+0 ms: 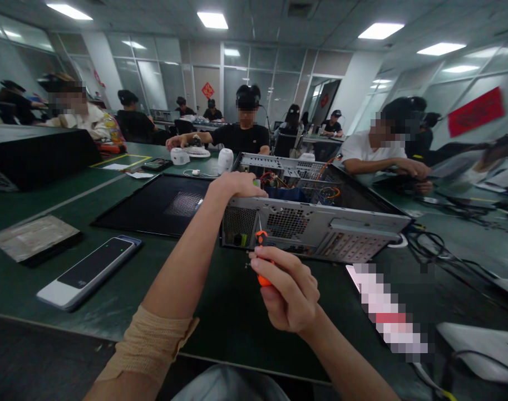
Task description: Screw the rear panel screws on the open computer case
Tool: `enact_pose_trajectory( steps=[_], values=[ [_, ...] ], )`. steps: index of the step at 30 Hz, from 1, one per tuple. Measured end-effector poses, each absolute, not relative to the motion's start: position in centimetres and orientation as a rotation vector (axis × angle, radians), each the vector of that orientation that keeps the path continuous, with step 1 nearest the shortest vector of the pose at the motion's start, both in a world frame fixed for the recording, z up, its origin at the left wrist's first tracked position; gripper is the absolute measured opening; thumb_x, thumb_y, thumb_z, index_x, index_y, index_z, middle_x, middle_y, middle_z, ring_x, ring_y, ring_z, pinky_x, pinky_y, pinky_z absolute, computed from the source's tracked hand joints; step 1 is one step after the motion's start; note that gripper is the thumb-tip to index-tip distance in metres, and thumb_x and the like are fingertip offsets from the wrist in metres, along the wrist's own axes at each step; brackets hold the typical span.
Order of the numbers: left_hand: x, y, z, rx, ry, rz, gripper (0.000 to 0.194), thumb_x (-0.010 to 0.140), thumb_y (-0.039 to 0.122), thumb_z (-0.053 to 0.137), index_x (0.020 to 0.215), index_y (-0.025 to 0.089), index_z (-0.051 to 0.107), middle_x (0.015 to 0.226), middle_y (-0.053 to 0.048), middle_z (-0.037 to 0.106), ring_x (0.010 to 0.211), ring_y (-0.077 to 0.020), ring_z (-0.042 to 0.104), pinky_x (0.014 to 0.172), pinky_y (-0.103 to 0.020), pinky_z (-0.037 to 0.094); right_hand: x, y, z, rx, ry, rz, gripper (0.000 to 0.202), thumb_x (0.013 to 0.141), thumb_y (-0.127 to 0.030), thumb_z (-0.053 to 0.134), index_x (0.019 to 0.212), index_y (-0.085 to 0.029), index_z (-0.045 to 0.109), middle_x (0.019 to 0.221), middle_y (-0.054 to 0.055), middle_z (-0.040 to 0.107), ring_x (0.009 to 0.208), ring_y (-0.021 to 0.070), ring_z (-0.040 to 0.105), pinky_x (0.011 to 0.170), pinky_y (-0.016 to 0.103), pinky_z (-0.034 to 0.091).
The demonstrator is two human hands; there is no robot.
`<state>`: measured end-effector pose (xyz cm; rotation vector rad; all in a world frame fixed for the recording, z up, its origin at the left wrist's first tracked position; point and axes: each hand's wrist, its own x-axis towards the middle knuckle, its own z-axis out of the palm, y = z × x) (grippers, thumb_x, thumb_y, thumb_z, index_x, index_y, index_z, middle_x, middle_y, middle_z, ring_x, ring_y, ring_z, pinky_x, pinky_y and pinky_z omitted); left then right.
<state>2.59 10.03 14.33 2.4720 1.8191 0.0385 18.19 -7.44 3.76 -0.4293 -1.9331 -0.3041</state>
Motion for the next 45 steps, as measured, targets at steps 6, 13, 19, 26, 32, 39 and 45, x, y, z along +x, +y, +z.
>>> enact_pose_trajectory(
  steps=[6, 13, 19, 26, 32, 39, 45],
  values=[
    [2.5, 10.3, 14.2, 2.473, 1.809, 0.031, 0.088, 0.076, 0.079, 0.047, 0.147, 0.028, 0.044, 0.148, -0.008, 0.051, 0.130, -0.0372, 0.048, 0.104, -0.047, 0.038, 18.0, -7.2, 3.6, -0.434, -1.796, -0.130, 0.029, 0.099, -0.039, 0.051, 0.113, -0.018, 0.065, 0.117, 0.012, 0.057, 0.091, 0.0198, 0.069, 0.072, 0.034, 0.063],
    [2.4, 10.5, 14.1, 2.479, 1.796, 0.047, 0.090, 0.076, 0.079, 0.048, 0.147, 0.024, 0.045, 0.147, -0.011, 0.051, 0.128, -0.0382, 0.050, 0.104, -0.049, 0.038, 17.6, -7.3, 4.2, -0.506, -1.736, -0.253, 0.029, 0.090, -0.034, 0.067, 0.113, -0.019, 0.060, 0.097, 0.007, 0.060, 0.083, 0.0179, 0.064, 0.064, 0.030, 0.061],
    [2.4, 10.7, 14.0, 2.480, 1.795, 0.058, 0.089, 0.076, 0.079, 0.047, 0.146, 0.024, 0.046, 0.146, -0.011, 0.053, 0.127, -0.0376, 0.051, 0.102, -0.046, 0.040, 17.7, -7.5, 4.4, -0.516, -1.776, -0.279, 0.022, 0.088, -0.036, 0.071, 0.102, -0.021, 0.061, 0.097, 0.007, 0.065, 0.080, 0.0161, 0.067, 0.062, 0.027, 0.061],
    [2.4, 10.7, 14.0, 2.482, 1.794, 0.061, 0.088, 0.076, 0.078, 0.048, 0.146, 0.025, 0.047, 0.145, -0.010, 0.054, 0.126, -0.0382, 0.051, 0.101, -0.047, 0.040, 17.6, -7.5, 3.9, -0.450, -1.921, -0.406, 0.027, 0.087, -0.029, 0.072, 0.109, -0.014, 0.066, 0.103, 0.010, 0.073, 0.082, 0.0155, 0.073, 0.066, 0.023, 0.057],
    [2.5, 10.6, 14.1, 2.468, 1.810, 0.071, 0.089, 0.075, 0.078, 0.049, 0.146, 0.027, 0.047, 0.144, -0.009, 0.054, 0.126, -0.0396, 0.050, 0.103, -0.049, 0.038, 17.3, -7.7, 3.9, -0.391, -1.966, -0.314, 0.021, 0.093, -0.020, 0.061, 0.113, -0.013, 0.063, 0.115, 0.013, 0.072, 0.099, 0.0179, 0.072, 0.075, 0.026, 0.062],
    [2.5, 10.6, 14.2, 2.471, 1.797, 0.053, 0.091, 0.076, 0.078, 0.048, 0.147, 0.020, 0.046, 0.146, -0.013, 0.052, 0.127, -0.0384, 0.050, 0.102, -0.045, 0.040, 17.6, -7.9, 3.3, -0.467, -1.958, -0.448, 0.025, 0.094, -0.018, 0.054, 0.114, -0.018, 0.069, 0.115, 0.011, 0.060, 0.090, 0.0149, 0.066, 0.068, 0.025, 0.059],
    [2.4, 10.8, 14.0, 2.470, 1.799, 0.050, 0.092, 0.073, 0.081, 0.047, 0.146, 0.025, 0.046, 0.145, -0.010, 0.053, 0.126, -0.0392, 0.050, 0.102, -0.050, 0.039, 17.8, -7.3, 3.5, -0.369, -1.869, -0.403, 0.039, 0.094, -0.016, 0.053, 0.133, -0.011, 0.054, 0.114, 0.013, 0.065, 0.098, 0.0190, 0.067, 0.072, 0.030, 0.062]
  ],
)
